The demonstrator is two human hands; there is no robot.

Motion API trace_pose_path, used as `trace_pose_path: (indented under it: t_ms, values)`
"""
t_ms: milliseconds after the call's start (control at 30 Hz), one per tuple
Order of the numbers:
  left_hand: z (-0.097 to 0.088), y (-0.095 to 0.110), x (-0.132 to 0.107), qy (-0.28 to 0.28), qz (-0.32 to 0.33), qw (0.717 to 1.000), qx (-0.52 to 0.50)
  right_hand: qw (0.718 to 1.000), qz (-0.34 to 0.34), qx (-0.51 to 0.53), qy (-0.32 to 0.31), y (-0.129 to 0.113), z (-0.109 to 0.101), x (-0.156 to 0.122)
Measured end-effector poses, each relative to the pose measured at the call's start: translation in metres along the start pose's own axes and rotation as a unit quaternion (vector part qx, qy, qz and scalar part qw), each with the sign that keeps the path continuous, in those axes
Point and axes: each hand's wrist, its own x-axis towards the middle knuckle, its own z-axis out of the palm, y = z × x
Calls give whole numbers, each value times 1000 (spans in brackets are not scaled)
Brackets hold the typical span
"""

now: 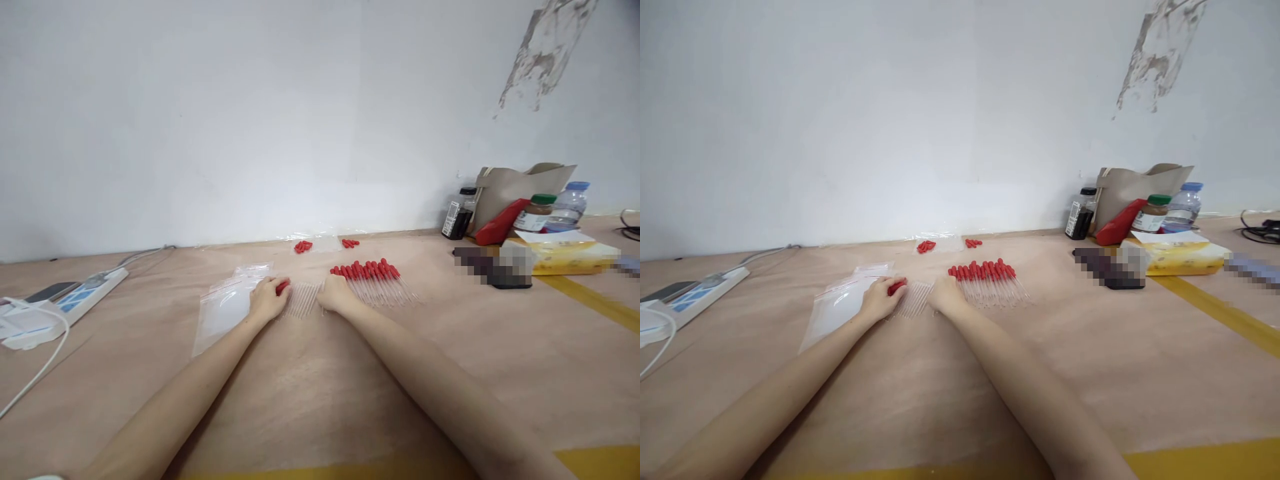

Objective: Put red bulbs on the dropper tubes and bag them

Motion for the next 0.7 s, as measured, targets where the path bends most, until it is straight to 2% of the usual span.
trace_pose_path:
  t_ms: [200, 300, 400, 567, 700]
  values:
    - [18, 40, -10, 40, -57, 997, -34, 1000, 25, 3, 9, 15, -10, -1]
    - [24, 50, -13, 62, -84, 994, -39, 999, 32, 5, 10, 17, -11, 0]
    - [22, 46, -10, 56, -55, 996, -48, 999, 37, 9, 13, 17, -11, 0]
    - [10, 23, -2, 13, 70, 994, -79, 999, 40, 16, 23, 12, -11, -2]
    - [0, 10, -2, 7, 128, 986, -105, 999, 23, 21, 42, 12, -20, -3]
